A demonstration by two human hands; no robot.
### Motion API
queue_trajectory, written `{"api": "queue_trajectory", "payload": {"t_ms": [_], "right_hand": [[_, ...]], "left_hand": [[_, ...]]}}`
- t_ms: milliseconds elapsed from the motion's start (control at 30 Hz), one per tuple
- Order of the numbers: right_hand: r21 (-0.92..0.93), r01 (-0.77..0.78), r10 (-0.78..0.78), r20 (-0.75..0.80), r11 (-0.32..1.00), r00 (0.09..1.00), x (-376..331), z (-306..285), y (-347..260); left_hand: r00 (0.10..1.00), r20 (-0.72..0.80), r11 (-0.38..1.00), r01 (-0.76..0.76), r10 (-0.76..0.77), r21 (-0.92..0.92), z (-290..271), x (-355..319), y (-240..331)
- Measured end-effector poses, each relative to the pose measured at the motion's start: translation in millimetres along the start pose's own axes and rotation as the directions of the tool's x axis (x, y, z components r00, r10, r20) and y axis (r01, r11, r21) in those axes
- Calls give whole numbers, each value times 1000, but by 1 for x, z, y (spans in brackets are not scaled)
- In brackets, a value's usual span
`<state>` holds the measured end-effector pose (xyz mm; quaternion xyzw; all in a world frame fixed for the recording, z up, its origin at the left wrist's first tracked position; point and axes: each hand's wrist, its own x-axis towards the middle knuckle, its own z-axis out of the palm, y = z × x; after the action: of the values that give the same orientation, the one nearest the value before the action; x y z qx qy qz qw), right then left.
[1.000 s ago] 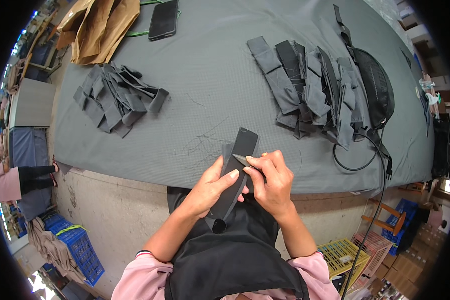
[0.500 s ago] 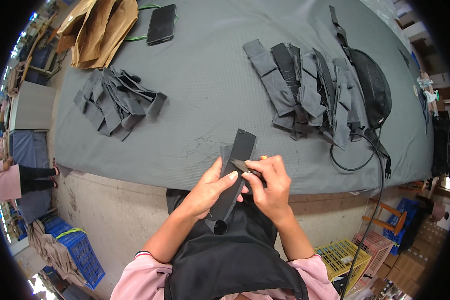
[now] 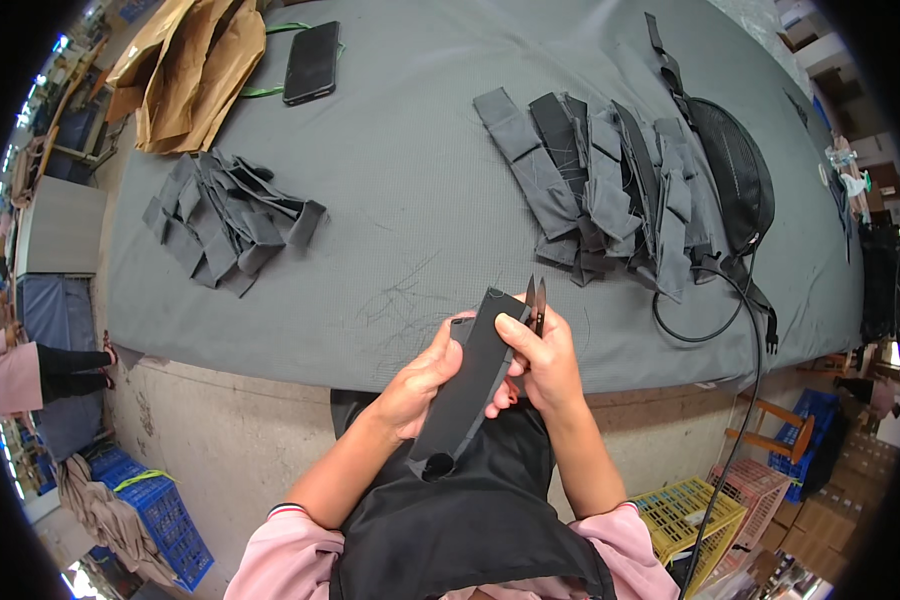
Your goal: The person uses a small utility knife to cut and trim dark gray fabric strips on a gray work surface. They repeatedly pick up individual strips, fold them, and slice along the edges to refine the shape, placing the finished pieces into a growing pile on the right.
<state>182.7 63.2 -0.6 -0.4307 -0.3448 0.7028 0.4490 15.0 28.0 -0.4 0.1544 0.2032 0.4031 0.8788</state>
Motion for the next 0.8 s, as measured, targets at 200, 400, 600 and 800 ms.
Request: {"api": "queue_trajectory", "payload": {"t_ms": [200, 400, 600, 800], "right_hand": [[-818, 363, -499, 110, 446, 860, -16, -4, -16], [-826, 476, -394, 346, 302, 851, -11, -24, -43], [-756, 593, -354, 494, 276, 794, -3, -32, -52], [-768, 570, -376, 455, 294, 807, -5, -33, -51]], "left_hand": [[999, 40, 1000, -3, 2, 17, -7, 0, 7], [979, 12, 976, 200, -201, 85, -3, -7, 25], [945, 37, 945, 324, -326, 42, 6, -14, 34], [936, 52, 937, 347, -349, 41, 5, -14, 33]]}}
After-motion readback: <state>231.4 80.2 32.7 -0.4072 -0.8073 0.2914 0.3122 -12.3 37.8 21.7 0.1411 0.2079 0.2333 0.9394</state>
